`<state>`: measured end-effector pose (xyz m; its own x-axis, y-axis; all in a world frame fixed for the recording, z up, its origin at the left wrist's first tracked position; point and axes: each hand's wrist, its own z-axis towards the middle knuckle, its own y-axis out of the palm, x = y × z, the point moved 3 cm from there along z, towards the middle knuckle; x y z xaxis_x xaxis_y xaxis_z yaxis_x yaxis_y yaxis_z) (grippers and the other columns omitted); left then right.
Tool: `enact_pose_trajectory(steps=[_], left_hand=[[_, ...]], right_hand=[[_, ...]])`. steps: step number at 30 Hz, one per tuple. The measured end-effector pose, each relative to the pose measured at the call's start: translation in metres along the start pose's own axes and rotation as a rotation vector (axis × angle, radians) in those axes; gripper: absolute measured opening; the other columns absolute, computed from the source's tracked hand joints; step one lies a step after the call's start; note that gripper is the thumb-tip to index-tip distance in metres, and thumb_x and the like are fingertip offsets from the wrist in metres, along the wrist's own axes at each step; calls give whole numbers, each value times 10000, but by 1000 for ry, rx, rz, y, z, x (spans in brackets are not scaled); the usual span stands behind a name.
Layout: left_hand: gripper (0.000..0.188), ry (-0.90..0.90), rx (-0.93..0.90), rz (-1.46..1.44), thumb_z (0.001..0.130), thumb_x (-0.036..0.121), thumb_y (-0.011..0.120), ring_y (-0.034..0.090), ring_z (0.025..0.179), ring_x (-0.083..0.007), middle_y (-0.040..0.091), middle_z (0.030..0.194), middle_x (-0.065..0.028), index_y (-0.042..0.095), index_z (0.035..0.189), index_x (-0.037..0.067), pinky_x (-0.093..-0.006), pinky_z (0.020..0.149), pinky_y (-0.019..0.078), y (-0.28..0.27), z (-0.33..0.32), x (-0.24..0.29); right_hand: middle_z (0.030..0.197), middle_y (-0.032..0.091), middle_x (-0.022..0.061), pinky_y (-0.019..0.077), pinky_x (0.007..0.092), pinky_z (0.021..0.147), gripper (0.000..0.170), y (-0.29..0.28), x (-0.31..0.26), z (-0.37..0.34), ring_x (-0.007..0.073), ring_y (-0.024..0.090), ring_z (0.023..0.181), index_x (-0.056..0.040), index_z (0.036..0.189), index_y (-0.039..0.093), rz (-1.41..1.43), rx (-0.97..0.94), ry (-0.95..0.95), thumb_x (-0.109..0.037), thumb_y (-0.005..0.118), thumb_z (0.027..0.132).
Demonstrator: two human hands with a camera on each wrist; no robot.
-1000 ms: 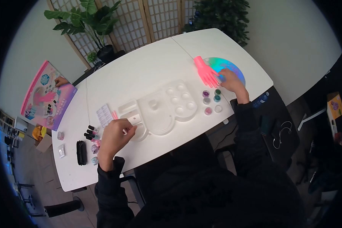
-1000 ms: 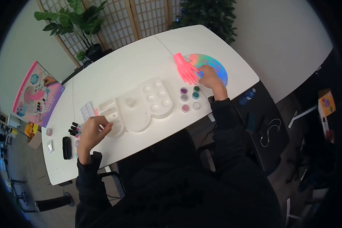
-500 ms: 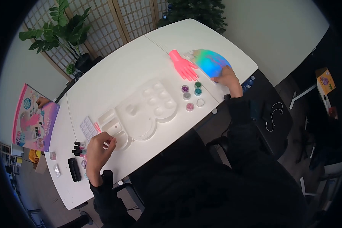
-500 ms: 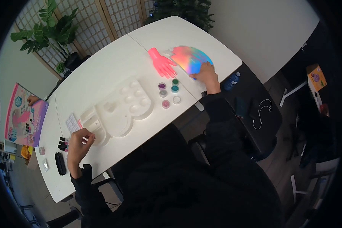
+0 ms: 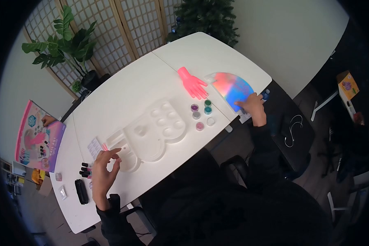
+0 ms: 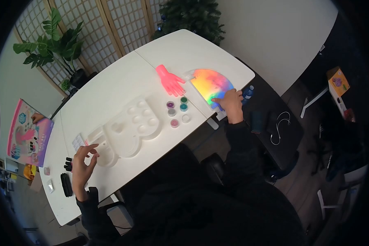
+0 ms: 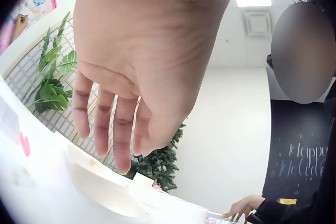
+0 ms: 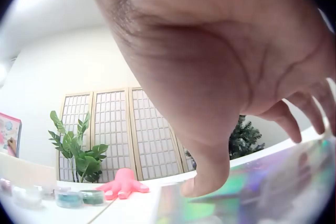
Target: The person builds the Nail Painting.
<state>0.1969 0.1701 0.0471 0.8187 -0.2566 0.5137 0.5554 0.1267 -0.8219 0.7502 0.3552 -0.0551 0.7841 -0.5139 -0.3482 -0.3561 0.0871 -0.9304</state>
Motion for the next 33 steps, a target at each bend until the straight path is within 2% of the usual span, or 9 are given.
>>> enact_pose_trajectory(steps=[4,5,8,9,12,18,26,30,33], left_hand=[[357,42,43,34,862,4,727,636,894,-267,707,905,-74,738,1211,78,-389,801,522,0,1,4],[357,42,34,17,864,6,726,637,886,-265,705,901,-74,740,1212,82,-388,792,520,3,-1,3],[355,12,-36,-37,868,9,722,613,804,-257,700,891,-69,745,1213,89,-394,746,510,3,3,-2],[357,13,-61,-42,865,8,724,613,828,-258,703,901,-72,744,1213,84,-391,771,509,4,6,-2],[352,104,-54,-73,860,0,715,608,888,-242,717,926,-63,746,1204,68,-368,793,486,5,13,8],[294,300,41,-149,863,-5,701,596,1013,-244,715,1107,-101,748,1151,34,-351,846,475,-20,26,45],[690,99,376,-512,898,76,804,607,1251,-252,644,1333,-123,493,1514,72,-433,1019,519,-21,82,14],[594,6,283,-636,911,11,766,664,1136,-192,694,1258,-122,543,1462,26,-358,996,532,-41,98,5],[290,-69,222,-579,894,-93,720,691,967,-117,752,1039,-46,683,1175,-32,-309,919,552,-44,103,-20]], right_hand=[[1364,529,419,550,491,1017,1212,-2,14,-8,541,521,1308,215,1446,379,101,96,-66,-564,936,704],[1362,518,437,553,477,1001,1102,-1,15,-7,550,569,1252,155,1534,264,155,36,-127,-467,861,848],[1389,494,452,512,461,1052,790,-14,6,-15,535,562,1291,109,1534,326,579,119,-97,-301,724,988],[1469,466,408,462,436,1105,555,-19,0,-21,467,536,1360,67,1534,367,594,184,-111,-130,574,1058],[1453,502,353,478,451,1089,548,-15,0,-9,445,609,1256,72,1552,344,712,417,-312,-61,544,1060],[1399,601,256,454,418,1099,473,-53,-56,-62,355,598,1290,-57,1543,432,986,406,-532,-9,477,1074],[1337,666,110,477,317,1059,491,-51,-196,-145,219,632,1216,-85,1450,595,1302,-75,-987,55,564,980],[1290,682,124,501,317,1007,451,-65,-243,-167,232,650,1156,-86,1411,635,1210,-115,-1126,18,630,972],[1262,669,130,495,365,1010,493,-67,-270,-161,249,646,1107,-58,1434,606,852,-45,-1401,-124,732,963]])
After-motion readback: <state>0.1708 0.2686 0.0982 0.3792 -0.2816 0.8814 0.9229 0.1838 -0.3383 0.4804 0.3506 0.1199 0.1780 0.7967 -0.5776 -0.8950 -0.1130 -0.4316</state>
